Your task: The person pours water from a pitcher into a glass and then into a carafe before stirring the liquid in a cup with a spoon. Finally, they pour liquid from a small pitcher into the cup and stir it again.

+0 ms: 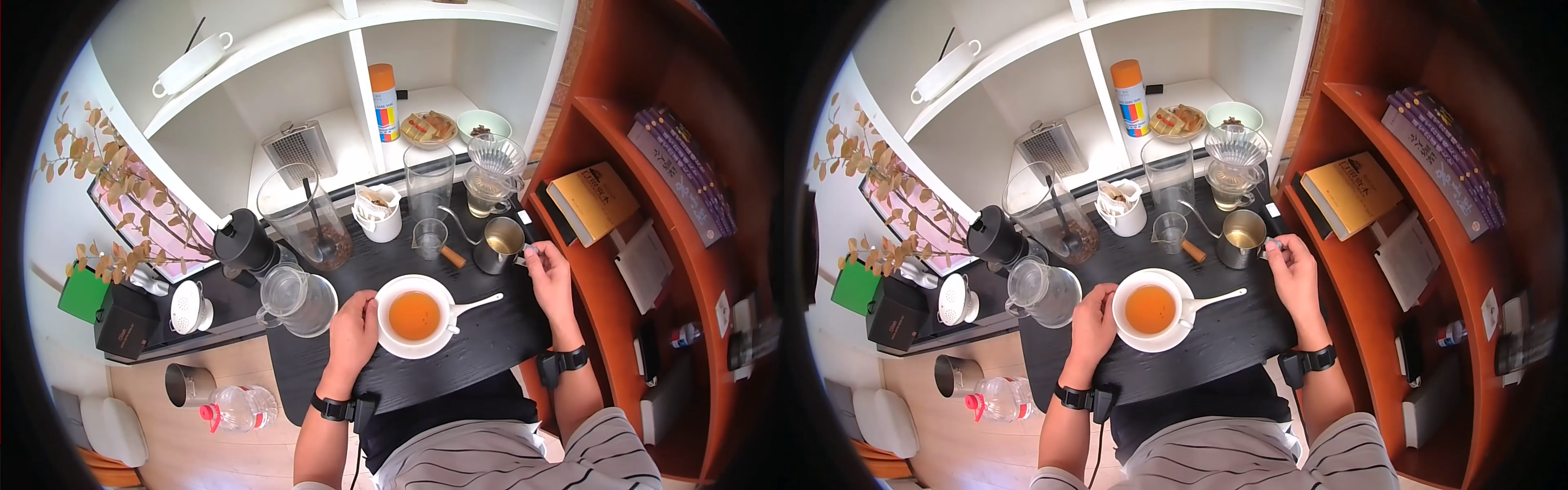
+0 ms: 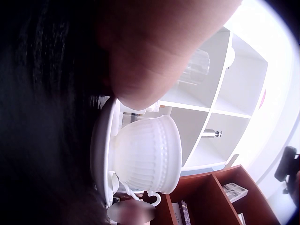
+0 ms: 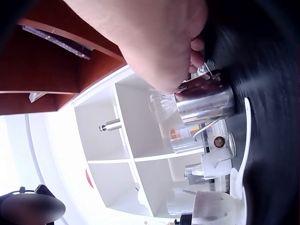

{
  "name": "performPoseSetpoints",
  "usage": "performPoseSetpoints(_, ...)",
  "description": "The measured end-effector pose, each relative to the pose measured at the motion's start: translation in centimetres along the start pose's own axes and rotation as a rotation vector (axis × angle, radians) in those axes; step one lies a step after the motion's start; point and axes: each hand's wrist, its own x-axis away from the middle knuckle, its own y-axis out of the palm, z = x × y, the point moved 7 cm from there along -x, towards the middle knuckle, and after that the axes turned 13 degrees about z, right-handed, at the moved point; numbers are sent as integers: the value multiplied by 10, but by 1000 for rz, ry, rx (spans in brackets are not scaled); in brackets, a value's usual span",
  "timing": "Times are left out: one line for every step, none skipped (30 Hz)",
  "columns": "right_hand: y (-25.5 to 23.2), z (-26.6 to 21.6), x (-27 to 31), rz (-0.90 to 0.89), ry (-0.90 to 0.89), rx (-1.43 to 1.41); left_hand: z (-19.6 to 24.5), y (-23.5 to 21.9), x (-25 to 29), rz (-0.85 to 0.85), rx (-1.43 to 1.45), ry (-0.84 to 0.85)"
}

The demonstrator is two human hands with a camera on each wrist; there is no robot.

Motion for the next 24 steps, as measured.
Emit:
performPoseSetpoints(-2,-1,0,1,1,-1,0,0,0,-4,3,-6)
performPoseSetpoints(-1,-3,0,-33,50,-9,0,0,0,-4,2,-5)
performPoseSetpoints(0,-4,1,-67,99,-18,-1,1,0,-5,0,-9)
performPoseSetpoints(1,-3,1,-66,100,-19,-3,1,0,-5,-2,-14)
performPoseSetpoints(1,-3,1,-55,98,-48,-3,1,0,-5,-3,-13)
performPoseSetpoints(2,-3,1,-44,95,-77,-3,1,0,0,-2,-5)
performPoseSetpoints(2,-1,2,-44,96,-78,-2,1,0,5,0,2)
performPoseSetpoints(3,2,2,-47,114,-99,-1,1,0,4,-2,3)
performPoseSetpoints(4,5,3,-49,132,-120,0,0,0,3,-3,3)
performPoseSetpoints(5,6,5,-49,133,-121,0,0,0,2,-4,3)
performPoseSetpoints(6,6,7,-48,120,-132,0,0,0,2,-6,3)
performPoseSetpoints(6,6,8,-47,108,-142,-1,1,0,2,-8,3)
performPoseSetpoints(7,7,9,-46,110,-143,-1,1,0,2,-9,3)
performPoseSetpoints(8,8,10,-53,96,-144,-2,1,0,0,-10,2)
performPoseSetpoints(8,9,11,-59,83,-144,-2,1,0,-2,-10,-5)
performPoseSetpoints(8,9,11,-58,86,-144,-2,2,1,-3,-9,-12)
performPoseSetpoints(8,9,11,-59,78,-137,-2,2,1,-5,-9,-12)
performPoseSetpoints(8,8,11,-60,69,-131,-1,2,1,-4,-10,-10)
performPoseSetpoints(8,9,11,-59,69,-131,-1,2,1,-2,-11,-9)
performPoseSetpoints(8,10,11,-59,70,-129,-1,2,0,-2,-11,-9)
performPoseSetpoints(8,10,11,-58,71,-126,-1,1,0,0,-13,-2)
performPoseSetpoints(8,11,11,-59,72,-126,-1,1,0,3,-15,5)
performPoseSetpoints(8,10,11,-62,65,-123,-1,1,0,3,-15,4)
performPoseSetpoints(8,9,11,-64,59,-121,1,1,0,5,-14,7)
